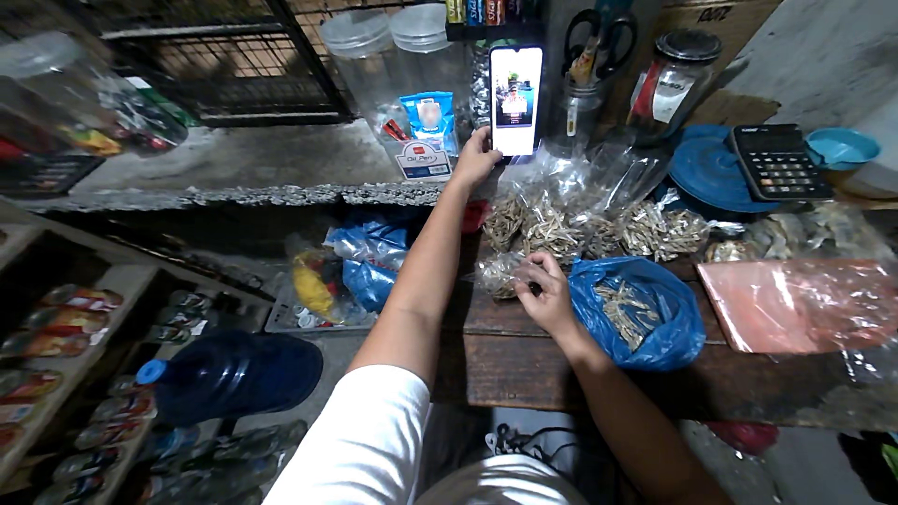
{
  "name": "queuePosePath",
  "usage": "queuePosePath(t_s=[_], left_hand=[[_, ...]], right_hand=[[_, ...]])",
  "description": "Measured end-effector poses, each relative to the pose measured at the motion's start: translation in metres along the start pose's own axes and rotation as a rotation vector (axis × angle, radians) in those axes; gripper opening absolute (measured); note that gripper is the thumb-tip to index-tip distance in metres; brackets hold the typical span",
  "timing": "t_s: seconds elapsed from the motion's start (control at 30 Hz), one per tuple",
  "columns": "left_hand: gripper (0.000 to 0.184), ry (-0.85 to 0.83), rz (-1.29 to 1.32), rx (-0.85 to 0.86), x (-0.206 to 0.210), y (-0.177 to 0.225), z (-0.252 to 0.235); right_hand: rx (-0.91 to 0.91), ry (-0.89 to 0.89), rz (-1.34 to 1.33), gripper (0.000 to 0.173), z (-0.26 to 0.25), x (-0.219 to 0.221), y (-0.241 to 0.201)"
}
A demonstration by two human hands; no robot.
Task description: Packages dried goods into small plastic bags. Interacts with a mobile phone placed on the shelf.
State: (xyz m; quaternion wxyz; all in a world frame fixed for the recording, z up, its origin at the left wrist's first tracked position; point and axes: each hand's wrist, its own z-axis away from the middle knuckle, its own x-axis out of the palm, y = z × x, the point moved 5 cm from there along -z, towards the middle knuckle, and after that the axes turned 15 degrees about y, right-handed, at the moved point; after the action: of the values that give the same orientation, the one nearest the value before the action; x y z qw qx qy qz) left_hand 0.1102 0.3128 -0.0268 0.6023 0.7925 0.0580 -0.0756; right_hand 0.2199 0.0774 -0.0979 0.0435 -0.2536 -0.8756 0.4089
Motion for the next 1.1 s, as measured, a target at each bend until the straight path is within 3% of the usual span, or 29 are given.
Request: queuePosePath(t_s=[0.53,0.7,0.87,1.1], left_hand=[[0.046,-0.013,-0.001,0.003,0.0007,-0.0023,-0.0022],[0.037,0.015,-0.009,-0.006,-0.0003,0.0033,0.0011],[0.046,-0.012,-0.003,-0.015,0.0008,-0.0006,-0.0018],[0.045,-0.008,-0.018,-0.008,0.0004,-0.0013,-0.0022]], right_hand=[[0.002,0.004,-0.01,0.022,0.0001,0.0001,0.0],[0.002,0.002,-0.005,0.022,-0.0001,0.0004,0.0004],[0.003,0.002,-0.004,0.023,-0.0001,0.0001,-0.0008],[-0.003,0.006,-0.005,0.022,0.0003,0.0004,-0.0002]])
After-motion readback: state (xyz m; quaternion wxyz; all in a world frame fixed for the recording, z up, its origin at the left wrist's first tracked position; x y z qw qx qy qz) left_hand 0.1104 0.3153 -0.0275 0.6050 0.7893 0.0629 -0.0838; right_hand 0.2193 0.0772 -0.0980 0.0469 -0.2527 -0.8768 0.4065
